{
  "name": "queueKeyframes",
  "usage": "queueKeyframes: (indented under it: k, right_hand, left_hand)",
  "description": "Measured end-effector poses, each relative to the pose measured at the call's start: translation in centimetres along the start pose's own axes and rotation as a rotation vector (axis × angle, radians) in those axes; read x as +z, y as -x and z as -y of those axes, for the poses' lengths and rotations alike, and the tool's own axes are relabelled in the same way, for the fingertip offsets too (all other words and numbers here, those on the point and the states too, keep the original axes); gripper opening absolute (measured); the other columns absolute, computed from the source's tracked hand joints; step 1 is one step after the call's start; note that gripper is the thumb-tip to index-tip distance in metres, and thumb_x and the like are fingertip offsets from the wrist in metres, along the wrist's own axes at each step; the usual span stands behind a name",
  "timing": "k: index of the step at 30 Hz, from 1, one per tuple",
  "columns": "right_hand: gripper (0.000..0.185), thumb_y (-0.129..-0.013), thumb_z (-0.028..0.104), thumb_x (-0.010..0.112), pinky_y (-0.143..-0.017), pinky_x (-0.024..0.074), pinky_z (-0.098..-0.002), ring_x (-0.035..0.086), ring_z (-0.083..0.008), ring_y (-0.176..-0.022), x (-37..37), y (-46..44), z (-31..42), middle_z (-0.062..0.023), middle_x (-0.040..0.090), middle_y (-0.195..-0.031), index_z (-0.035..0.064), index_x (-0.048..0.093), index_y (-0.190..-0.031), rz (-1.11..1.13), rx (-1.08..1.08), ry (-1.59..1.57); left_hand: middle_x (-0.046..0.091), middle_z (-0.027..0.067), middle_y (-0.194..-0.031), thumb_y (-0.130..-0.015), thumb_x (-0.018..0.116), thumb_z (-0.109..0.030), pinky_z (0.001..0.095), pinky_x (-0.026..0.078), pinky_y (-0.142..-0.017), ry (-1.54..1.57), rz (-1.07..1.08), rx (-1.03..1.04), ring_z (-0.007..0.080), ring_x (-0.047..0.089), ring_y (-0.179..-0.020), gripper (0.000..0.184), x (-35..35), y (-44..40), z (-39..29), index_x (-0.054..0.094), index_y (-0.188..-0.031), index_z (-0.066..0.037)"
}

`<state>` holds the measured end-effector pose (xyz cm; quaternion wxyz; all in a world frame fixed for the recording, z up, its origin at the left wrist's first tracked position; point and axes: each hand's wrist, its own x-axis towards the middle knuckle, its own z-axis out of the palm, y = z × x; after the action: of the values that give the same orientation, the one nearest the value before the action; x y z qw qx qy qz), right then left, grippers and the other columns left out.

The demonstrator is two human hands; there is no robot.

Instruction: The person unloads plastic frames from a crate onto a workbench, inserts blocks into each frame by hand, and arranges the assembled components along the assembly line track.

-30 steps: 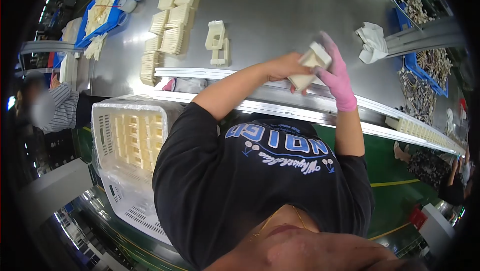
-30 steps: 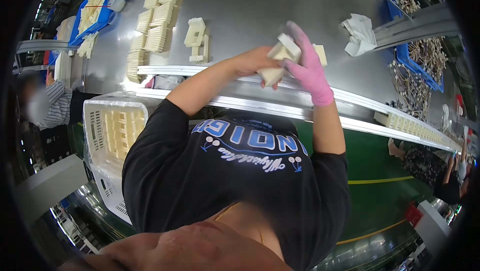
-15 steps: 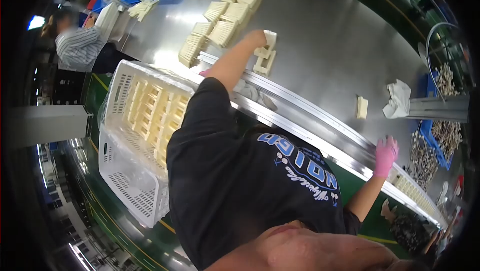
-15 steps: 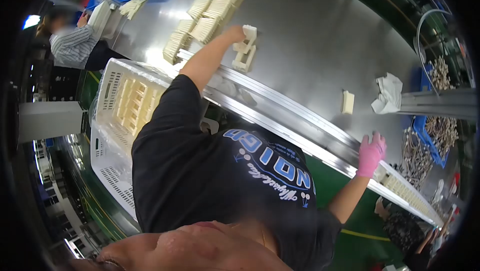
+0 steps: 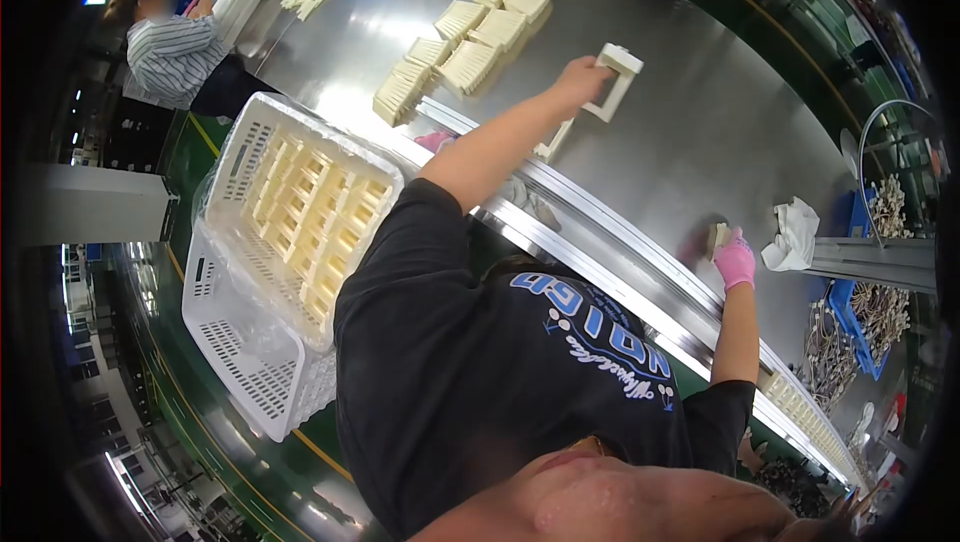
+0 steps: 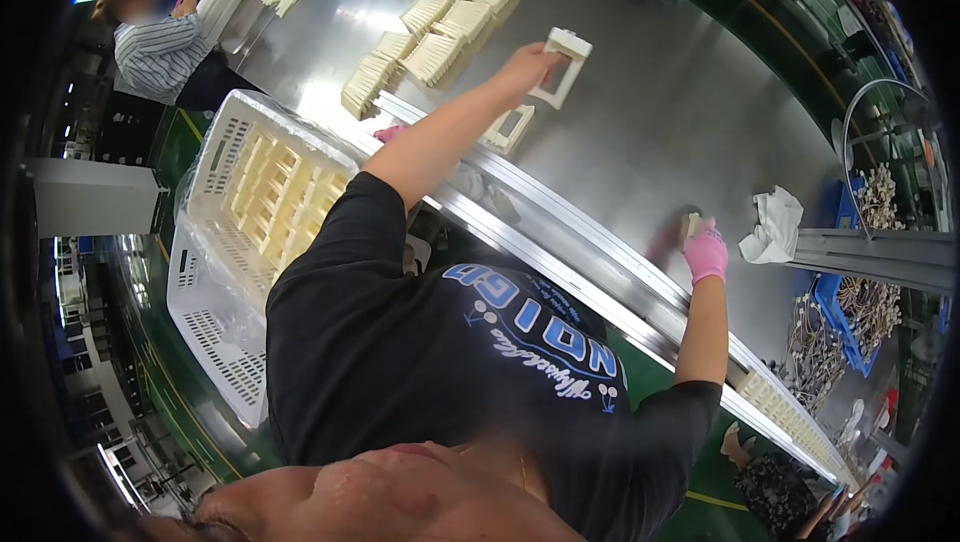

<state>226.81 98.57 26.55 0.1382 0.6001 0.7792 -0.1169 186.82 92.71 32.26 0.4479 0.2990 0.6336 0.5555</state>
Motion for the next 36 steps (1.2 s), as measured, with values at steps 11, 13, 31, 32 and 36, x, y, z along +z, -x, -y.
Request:
queueKeyframes:
  k: [11,13,31,32,36]
  right_hand:
    - [0.025,-0.079,0.021,0.056,-0.04,0.031,-0.0207,0.042,-0.0056,-0.044,-9.6,9.4,6.3,0.0004,0.047,-0.059,-0.0014,0.054,-0.09,0.203,-0.291,-1.243]
    - [0.029,-0.08,0.026,0.059,-0.043,0.0348,-0.0189,0.045,-0.0031,-0.049,-8.9,9.7,7.2,0.0009,0.05,-0.061,0.0004,0.056,-0.092,0.123,-0.264,-1.282]
    - [0.053,-0.08,0.006,0.056,-0.048,0.0389,-0.0294,0.047,-0.016,-0.049,-5.2,10.0,11.6,-0.0055,0.047,-0.061,0.001,0.031,-0.126,-0.684,-0.427,-0.844]
    - [0.053,-0.08,0.006,0.056,-0.048,0.039,-0.0294,0.047,-0.016,-0.049,-5.2,9.9,11.6,-0.0055,0.047,-0.061,0.0008,0.031,-0.126,-0.673,-0.432,-0.832]
    - [0.053,-0.08,0.005,0.056,-0.049,0.0392,-0.0294,0.048,-0.0168,-0.05,-5.1,9.2,11.9,-0.0058,0.047,-0.061,0.0017,0.032,-0.127,-0.757,-0.496,-0.923]
  left_hand:
    - [0.048,0.0135,-0.1,-0.088,0.048,-0.027,0.0321,0.047,-0.067,0.02,0.375,0.06,0.0203,0.052,-0.086,0.04,13.8,6.8,4.9,0.035,-0.113,0.001]
    - [0.048,0.0132,-0.099,-0.091,0.044,-0.029,0.0315,0.047,-0.066,0.067,0.462,-0.024,0.0202,0.052,-0.084,0.036,14.1,9.8,3.2,0.035,-0.111,-0.001]
    - [0.047,0.0062,-0.107,-0.096,0.028,-0.033,0.0272,0.039,-0.085,0.179,0.555,0.2,0.0122,0.045,-0.097,0.036,13.6,10.1,4.3,0.036,-0.12,-0.006]
    - [0.047,0.006,-0.107,-0.096,0.028,-0.033,0.0272,0.039,-0.085,0.217,0.553,0.167,0.012,0.045,-0.097,0.036,13.6,10.1,4.3,0.036,-0.119,-0.006]
    - [0.048,0.0052,-0.106,-0.096,0.03,-0.034,0.0265,0.039,-0.084,0.317,0.555,0.095,0.0114,0.045,-0.096,0.037,13.6,10.5,3.0,0.037,-0.119,-0.007]
